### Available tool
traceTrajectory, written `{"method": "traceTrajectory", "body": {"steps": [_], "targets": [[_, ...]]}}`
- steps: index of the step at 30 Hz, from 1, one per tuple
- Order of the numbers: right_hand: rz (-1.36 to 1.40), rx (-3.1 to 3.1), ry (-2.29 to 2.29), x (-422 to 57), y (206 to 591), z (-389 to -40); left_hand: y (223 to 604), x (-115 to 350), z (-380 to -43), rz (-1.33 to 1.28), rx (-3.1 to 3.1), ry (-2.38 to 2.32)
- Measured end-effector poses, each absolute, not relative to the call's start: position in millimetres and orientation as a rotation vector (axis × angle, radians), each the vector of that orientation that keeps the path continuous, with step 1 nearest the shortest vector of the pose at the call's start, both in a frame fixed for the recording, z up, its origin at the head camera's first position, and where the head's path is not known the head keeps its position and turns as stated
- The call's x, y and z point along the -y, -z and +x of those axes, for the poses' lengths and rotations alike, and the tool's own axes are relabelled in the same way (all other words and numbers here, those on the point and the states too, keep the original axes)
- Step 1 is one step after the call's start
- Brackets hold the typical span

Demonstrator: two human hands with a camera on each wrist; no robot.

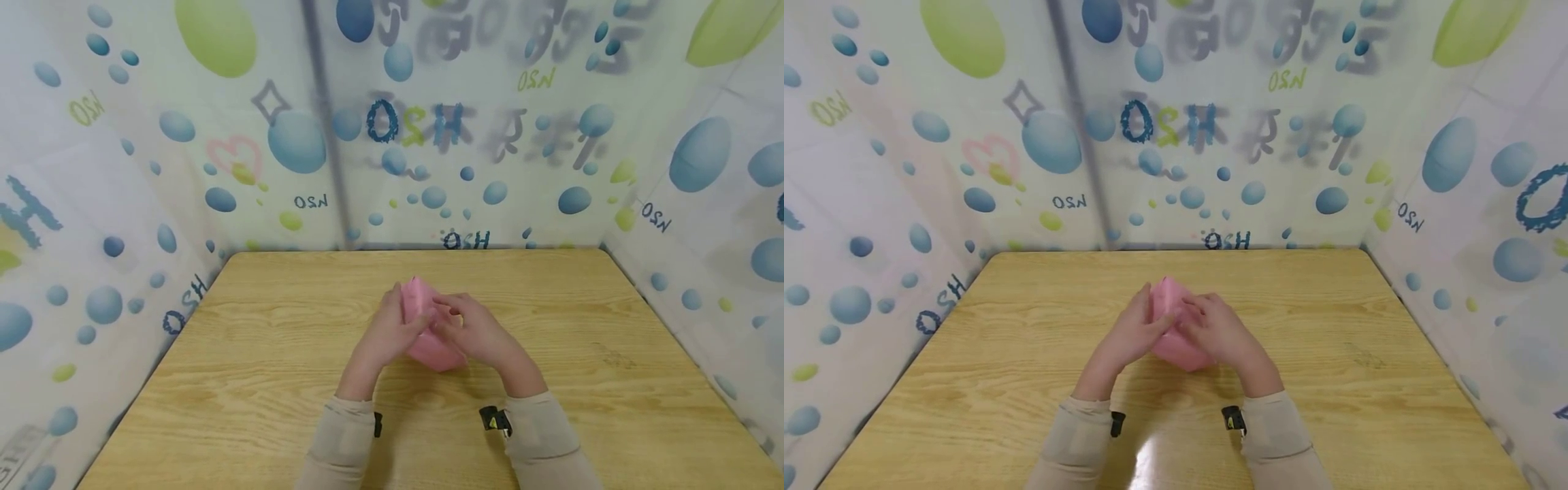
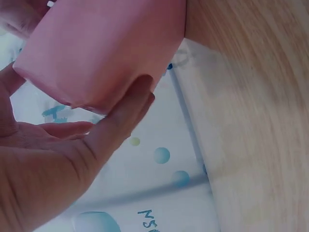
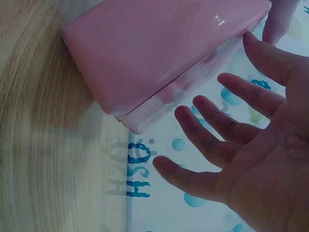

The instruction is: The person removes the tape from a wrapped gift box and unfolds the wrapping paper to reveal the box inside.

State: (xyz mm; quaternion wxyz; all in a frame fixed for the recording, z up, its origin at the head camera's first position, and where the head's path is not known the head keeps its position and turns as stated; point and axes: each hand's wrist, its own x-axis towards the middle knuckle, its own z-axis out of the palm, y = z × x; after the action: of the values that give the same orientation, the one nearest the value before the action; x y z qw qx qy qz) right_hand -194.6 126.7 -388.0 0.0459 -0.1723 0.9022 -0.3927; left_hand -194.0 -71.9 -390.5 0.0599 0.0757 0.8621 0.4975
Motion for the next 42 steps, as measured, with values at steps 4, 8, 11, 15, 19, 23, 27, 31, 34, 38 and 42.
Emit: {"method": "traceTrajectory", "body": {"steps": [4,8,11,15,19,23,27,31,34,38,42], "targets": [[-0.490,-2.726,1.131,-127.1,390.3,-195.7,386.1,75.4,-192.1,0.210,-2.684,-1.411],[-0.415,-2.679,1.085,-127.9,392.3,-195.7,385.2,79.8,-191.3,0.200,-2.705,-1.393],[-0.384,-2.649,1.092,-128.4,394.4,-195.9,387.2,82.3,-192.2,0.195,-2.699,-1.405],[-0.350,-2.619,1.107,-128.7,397.1,-196.3,389.8,84.7,-193.7,0.180,-2.692,-1.408],[-0.347,-2.605,1.134,-128.3,399.3,-196.7,391.8,86.8,-195.1,0.181,-2.701,-1.392],[-0.360,-2.570,1.171,-126.2,402.2,-196.6,394.4,87.9,-195.4,0.200,-2.681,-1.401],[-0.326,-2.552,1.152,-123.7,403.4,-194.6,397.5,87.7,-193.8,0.225,-2.635,-1.420],[-0.308,-2.552,1.133,-122.5,403.4,-193.7,399.7,87.2,-192.6,0.238,-2.624,-1.422],[-0.309,-2.558,1.125,-122.7,402.6,-193.1,400.3,86.7,-192.8,0.242,-2.620,-1.425],[-0.308,-2.563,1.122,-123.4,401.9,-192.6,401.7,86.4,-193.6,0.258,-2.619,-1.421],[-0.314,-2.563,1.121,-124.1,402.4,-193.3,404.0,85.9,-194.1,0.290,-2.629,-1.411]]}}
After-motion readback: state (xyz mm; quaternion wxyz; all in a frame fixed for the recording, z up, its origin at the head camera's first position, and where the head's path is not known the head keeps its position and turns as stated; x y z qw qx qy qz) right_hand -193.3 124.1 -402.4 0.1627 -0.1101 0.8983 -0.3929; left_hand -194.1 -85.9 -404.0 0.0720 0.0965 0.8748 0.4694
